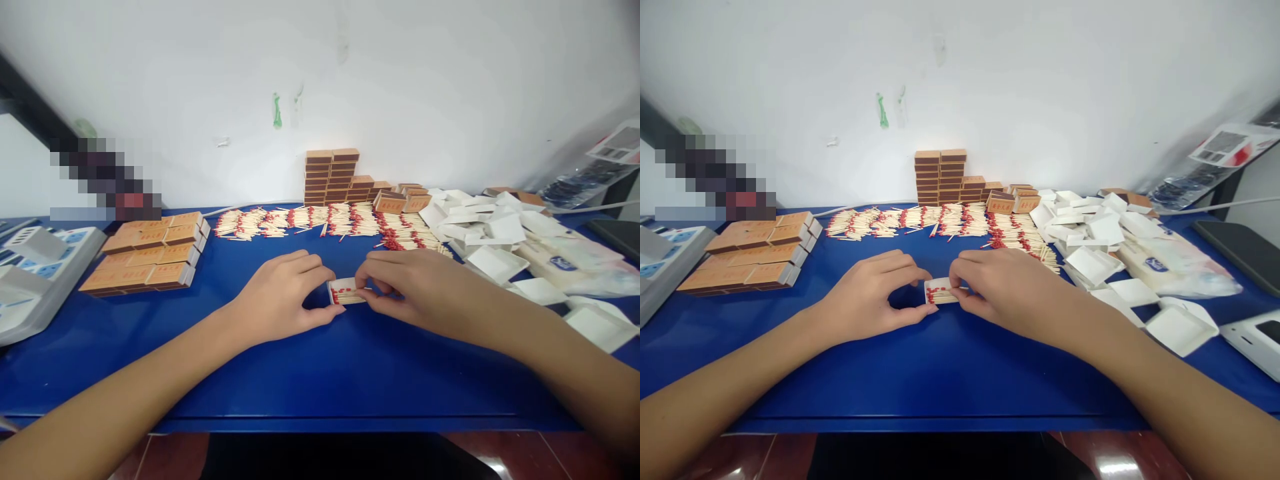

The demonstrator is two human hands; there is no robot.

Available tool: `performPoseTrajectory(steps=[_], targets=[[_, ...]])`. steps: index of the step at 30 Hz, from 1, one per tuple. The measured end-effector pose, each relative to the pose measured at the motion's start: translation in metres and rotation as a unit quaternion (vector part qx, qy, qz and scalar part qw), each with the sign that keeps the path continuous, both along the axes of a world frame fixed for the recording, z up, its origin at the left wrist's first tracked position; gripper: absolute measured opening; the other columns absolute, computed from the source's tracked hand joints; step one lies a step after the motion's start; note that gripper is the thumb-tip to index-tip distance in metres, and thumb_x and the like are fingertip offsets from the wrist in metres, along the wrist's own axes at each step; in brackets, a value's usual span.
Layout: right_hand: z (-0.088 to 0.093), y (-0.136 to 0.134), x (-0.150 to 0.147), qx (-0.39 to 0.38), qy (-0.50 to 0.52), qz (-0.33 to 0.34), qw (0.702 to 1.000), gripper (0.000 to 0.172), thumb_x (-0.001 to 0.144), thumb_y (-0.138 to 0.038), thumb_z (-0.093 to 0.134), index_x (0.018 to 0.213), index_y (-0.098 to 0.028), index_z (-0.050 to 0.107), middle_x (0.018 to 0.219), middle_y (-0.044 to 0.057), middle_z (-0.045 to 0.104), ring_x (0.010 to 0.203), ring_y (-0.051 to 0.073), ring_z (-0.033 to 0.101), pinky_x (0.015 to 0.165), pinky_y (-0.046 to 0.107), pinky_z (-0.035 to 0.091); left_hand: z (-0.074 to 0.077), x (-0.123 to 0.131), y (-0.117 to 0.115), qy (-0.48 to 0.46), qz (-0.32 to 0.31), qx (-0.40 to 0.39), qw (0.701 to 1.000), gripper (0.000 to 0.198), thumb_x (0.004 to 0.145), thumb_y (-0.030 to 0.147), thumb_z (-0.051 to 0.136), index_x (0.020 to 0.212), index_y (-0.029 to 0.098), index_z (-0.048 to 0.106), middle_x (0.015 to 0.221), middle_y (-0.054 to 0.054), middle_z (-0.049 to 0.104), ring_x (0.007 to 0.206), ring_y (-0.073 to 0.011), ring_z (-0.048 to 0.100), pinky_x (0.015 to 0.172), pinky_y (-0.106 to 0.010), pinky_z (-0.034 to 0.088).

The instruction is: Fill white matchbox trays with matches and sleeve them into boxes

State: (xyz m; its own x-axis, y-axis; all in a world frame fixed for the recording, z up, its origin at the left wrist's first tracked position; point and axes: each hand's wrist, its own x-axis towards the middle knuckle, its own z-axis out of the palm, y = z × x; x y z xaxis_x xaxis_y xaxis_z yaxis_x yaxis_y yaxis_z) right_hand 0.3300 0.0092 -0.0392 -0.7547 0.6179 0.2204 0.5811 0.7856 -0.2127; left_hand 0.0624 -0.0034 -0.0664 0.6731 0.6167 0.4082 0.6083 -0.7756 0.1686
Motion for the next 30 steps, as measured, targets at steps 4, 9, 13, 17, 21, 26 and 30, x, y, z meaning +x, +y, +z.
performPoseTrajectory(steps=[4, 9, 13, 17, 21, 26, 30], targets=[[-0.003, -0.004, -0.006, 0.02, -0.001, 0.016, 1.0, 0.013, 0.101, -0.022, 0.058, 0.093, -0.022, 0.068, 0.085, 0.002, 0.075, 0.064, 0.016, 0.061, 0.062, 0.03, 0.036, 0.0, 0.002, -0.001, 0.004, -0.011, 0.019, 1.0, 0.032, 0.102, 0.045, 0.074, 0.111, 0.014, 0.075, 0.093, -0.005, 0.073, 0.086, -0.0215, 0.067, 0.076, -0.034, 0.053], [-0.003, -0.006, -0.01, 0.011, -0.008, 0.018, 1.0, 0.016, 0.103, -0.022, 0.057, 0.091, -0.021, 0.068, 0.085, 0.002, 0.074, 0.066, 0.016, 0.062, 0.063, 0.031, 0.037, 0.001, 0.003, -0.001, 0.002, -0.012, 0.02, 1.0, 0.031, 0.101, 0.044, 0.075, 0.11, 0.014, 0.075, 0.093, -0.004, 0.073, 0.085, -0.0208, 0.067, 0.074, -0.034, 0.053], [-0.001, -0.002, -0.008, -0.015, -0.014, 0.01, 1.0, 0.016, 0.104, -0.023, 0.056, 0.092, -0.022, 0.067, 0.085, 0.002, 0.074, 0.068, 0.017, 0.063, 0.063, 0.031, 0.038, 0.001, 0.002, -0.001, 0.003, -0.012, 0.015, 1.0, 0.031, 0.1, 0.043, 0.076, 0.11, 0.014, 0.075, 0.093, -0.004, 0.073, 0.083, -0.0203, 0.067, 0.072, -0.034, 0.052], [-0.002, -0.002, -0.008, -0.05, -0.03, -0.001, 0.998, 0.018, 0.105, -0.026, 0.057, 0.088, -0.022, 0.064, 0.086, 0.003, 0.073, 0.068, 0.018, 0.063, 0.063, 0.031, 0.039, 0.001, 0.002, -0.001, 0.005, -0.015, 0.012, 1.0, 0.031, 0.099, 0.043, 0.077, 0.109, 0.013, 0.076, 0.093, -0.004, 0.073, 0.084, -0.0203, 0.067, 0.072, -0.034, 0.051], [-0.002, -0.003, -0.009, -0.07, -0.027, -0.011, 0.997, 0.018, 0.105, -0.029, 0.057, 0.09, -0.023, 0.062, 0.089, 0.003, 0.074, 0.068, 0.018, 0.063, 0.063, 0.031, 0.039, -0.001, 0.002, 0.0, 0.007, -0.013, 0.01, 1.0, 0.031, 0.1, 0.044, 0.076, 0.11, 0.014, 0.075, 0.093, -0.004, 0.073, 0.084, -0.0201, 0.067, 0.073, -0.033, 0.051], [0.006, 0.01, 0.012, -0.064, -0.012, -0.07, 0.995, 0.018, 0.103, -0.035, 0.055, 0.091, -0.025, 0.063, 0.078, 0.003, 0.069, 0.065, 0.02, 0.06, 0.061, 0.033, 0.038, 0.0, 0.0, 0.0, 0.002, -0.001, -0.015, 1.0, 0.032, 0.099, 0.044, 0.077, 0.113, 0.015, 0.076, 0.093, -0.003, 0.072, 0.086, -0.0197, 0.068, 0.075, -0.033, 0.052], [0.011, 0.027, 0.041, -0.103, -0.077, -0.148, 0.981, 0.026, 0.101, -0.043, 0.056, 0.082, -0.027, 0.062, 0.063, 0.001, 0.061, 0.056, 0.02, 0.055, 0.057, 0.034, 0.035, 0.001, -0.004, 0.002, 0.008, 0.022, -0.048, 0.999, 0.03, 0.097, 0.042, 0.08, 0.112, 0.016, 0.078, 0.093, -0.003, 0.072, 0.086, -0.02, 0.069, 0.077, -0.033, 0.053]])
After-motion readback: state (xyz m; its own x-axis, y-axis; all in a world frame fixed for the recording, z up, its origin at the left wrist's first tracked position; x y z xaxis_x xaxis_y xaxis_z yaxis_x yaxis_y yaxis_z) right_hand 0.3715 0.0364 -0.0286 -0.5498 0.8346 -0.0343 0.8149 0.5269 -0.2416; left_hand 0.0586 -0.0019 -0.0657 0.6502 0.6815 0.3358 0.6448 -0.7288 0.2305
